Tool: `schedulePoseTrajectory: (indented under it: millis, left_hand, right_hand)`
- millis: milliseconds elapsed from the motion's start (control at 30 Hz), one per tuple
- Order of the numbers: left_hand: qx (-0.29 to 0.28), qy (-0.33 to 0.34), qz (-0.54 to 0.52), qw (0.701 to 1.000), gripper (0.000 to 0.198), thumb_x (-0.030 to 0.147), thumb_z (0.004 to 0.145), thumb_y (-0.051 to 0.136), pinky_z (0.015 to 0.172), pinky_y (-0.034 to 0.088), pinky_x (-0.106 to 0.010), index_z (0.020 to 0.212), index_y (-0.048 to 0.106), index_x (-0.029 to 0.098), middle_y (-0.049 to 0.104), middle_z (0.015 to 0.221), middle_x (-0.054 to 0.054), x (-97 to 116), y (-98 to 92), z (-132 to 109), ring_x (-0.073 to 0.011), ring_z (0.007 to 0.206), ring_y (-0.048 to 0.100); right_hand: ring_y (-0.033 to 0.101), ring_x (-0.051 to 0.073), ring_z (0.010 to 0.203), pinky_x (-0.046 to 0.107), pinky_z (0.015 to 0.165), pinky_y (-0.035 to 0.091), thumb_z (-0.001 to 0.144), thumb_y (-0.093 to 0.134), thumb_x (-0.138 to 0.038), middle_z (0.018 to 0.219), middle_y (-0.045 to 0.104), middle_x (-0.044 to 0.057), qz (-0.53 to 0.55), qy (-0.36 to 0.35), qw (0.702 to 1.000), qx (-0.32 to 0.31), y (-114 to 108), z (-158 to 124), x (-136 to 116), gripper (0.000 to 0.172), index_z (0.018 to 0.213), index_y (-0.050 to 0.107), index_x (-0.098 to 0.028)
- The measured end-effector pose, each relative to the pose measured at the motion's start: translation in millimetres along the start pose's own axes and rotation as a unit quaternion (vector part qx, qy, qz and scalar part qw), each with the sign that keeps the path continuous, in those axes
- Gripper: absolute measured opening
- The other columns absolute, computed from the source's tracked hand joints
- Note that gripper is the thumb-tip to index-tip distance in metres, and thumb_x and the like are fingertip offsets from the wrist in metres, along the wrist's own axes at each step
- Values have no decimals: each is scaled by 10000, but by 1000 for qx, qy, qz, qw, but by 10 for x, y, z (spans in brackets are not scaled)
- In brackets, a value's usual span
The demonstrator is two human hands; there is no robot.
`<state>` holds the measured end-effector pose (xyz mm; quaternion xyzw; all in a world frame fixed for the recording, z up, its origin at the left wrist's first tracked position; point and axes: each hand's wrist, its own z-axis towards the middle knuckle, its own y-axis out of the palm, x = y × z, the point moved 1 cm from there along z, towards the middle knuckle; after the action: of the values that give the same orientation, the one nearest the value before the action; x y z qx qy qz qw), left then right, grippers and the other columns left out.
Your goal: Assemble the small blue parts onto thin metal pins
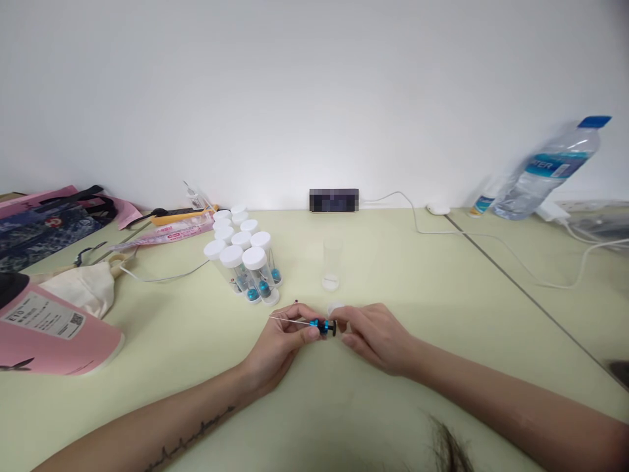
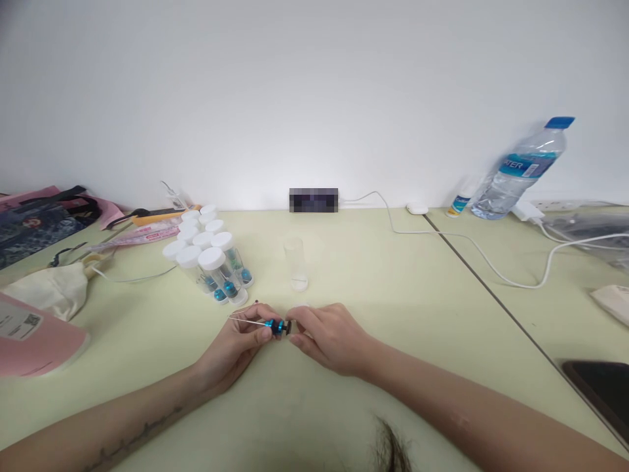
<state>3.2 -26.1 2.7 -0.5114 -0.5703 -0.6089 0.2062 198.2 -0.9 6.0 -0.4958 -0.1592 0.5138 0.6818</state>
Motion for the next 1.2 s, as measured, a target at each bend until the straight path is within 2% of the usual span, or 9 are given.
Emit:
schedulePoseTrajectory:
  millis: [167,333,533,733,933,1100,1200]
  left_hand:
    - [3,-4,-4,1000,139,171,717,714,689,471,-243,832,643,137,681,791,-43,7,0,-8,-129,710,617]
    - [11,-6,-4,1000,160,191,701,729,670,471,-236,826,642,141,681,784,-44,5,2,-5,-128,695,614]
    - [25,3,-13,1000,169,190,691,737,687,466,-240,814,633,141,674,778,-43,-5,-9,5,-130,706,612]
    - [31,-7,-19,999,184,196,680,746,657,460,-232,811,629,142,666,755,-36,-3,-12,7,-125,679,607]
    - [29,3,-21,999,159,182,697,733,687,464,-233,809,627,144,675,786,-35,-6,-10,11,-121,703,611]
    - [32,7,-30,999,170,176,684,743,691,464,-227,803,626,146,675,794,-34,-12,-13,15,-119,717,610]
    - [34,5,-30,999,175,181,681,746,694,466,-231,805,628,147,678,796,-38,-13,-17,18,-122,717,611]
  right_hand:
    - [566,131,594,243,575,375,993,207,-364,731,635,24,-1,-12,1000,-2,-4,-16,2,348,1036,482,-155]
    - [544,136,550,244,547,361,995,184,-363,652,611,25,-25,-7,1000,-6,8,-3,2,403,942,525,-155]
    - [595,133,635,241,618,413,990,235,-359,782,651,31,5,-8,1000,19,-16,-23,6,340,1147,455,-153]
    - [578,143,608,245,588,397,992,200,-363,704,635,42,-9,-7,1000,11,-3,-19,16,395,1032,528,-146]
    - [590,138,637,241,624,410,990,235,-356,756,651,35,11,2,999,32,-2,-40,25,350,1151,471,-153]
    - [569,141,595,240,577,393,993,190,-367,685,625,40,-7,-3,1000,21,-4,-30,23,418,1011,544,-147]
    - [589,143,635,241,612,412,993,198,-379,727,641,42,4,9,1000,21,-5,-34,31,403,1091,513,-148]
